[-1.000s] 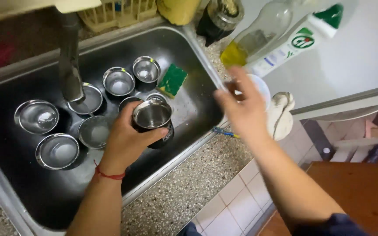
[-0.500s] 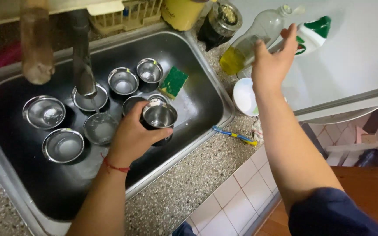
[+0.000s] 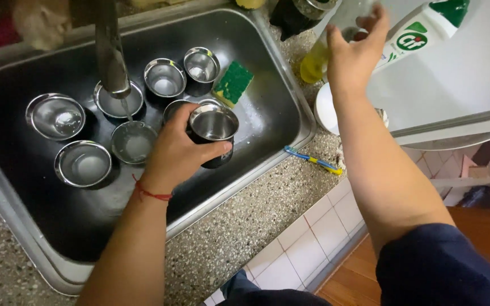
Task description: The person scrubs a black metal cup with a toothbrush and steel wool under running water, rinses it, and places it on the counter. Several other metal cups remain in the sink.
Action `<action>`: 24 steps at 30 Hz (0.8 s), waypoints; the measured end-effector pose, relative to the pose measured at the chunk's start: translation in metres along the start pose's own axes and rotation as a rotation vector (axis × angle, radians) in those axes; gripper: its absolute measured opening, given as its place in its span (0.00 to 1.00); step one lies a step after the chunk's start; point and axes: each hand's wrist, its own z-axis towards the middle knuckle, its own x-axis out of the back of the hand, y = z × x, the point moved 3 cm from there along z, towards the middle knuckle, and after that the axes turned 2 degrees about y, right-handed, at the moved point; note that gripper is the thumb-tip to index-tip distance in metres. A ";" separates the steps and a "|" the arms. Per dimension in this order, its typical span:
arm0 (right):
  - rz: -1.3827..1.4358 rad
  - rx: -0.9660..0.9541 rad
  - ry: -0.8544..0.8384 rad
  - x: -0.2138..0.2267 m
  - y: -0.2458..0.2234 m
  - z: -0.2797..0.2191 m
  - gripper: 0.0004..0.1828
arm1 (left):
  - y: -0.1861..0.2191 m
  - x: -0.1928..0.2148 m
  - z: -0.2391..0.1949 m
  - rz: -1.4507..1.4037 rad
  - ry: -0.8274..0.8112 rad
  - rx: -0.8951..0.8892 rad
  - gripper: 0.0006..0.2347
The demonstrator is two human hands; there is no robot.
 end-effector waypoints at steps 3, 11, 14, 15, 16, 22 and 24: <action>0.087 0.049 0.033 0.019 -0.020 -0.005 0.23 | 0.000 -0.001 0.000 -0.057 0.004 -0.040 0.32; -0.624 0.352 -0.372 0.254 0.197 0.029 0.15 | -0.005 -0.001 0.004 -0.208 -0.027 0.035 0.29; -0.562 -0.006 -0.416 0.182 -0.110 -0.066 0.47 | -0.002 0.000 -0.001 -0.228 -0.059 0.066 0.27; -0.556 0.003 -0.419 0.170 -0.125 -0.065 0.47 | -0.002 -0.002 0.001 -0.233 -0.049 0.066 0.27; -0.417 -0.246 -0.720 0.151 -0.133 -0.071 0.41 | -0.003 -0.003 0.002 -0.261 -0.038 0.067 0.27; -1.381 -0.301 -1.649 0.113 -0.144 -0.063 0.43 | -0.021 -0.012 0.008 -0.566 -0.107 0.069 0.29; -1.472 -0.179 -1.652 0.103 -0.159 -0.056 0.43 | -0.025 -0.019 0.012 -0.642 -0.131 0.055 0.30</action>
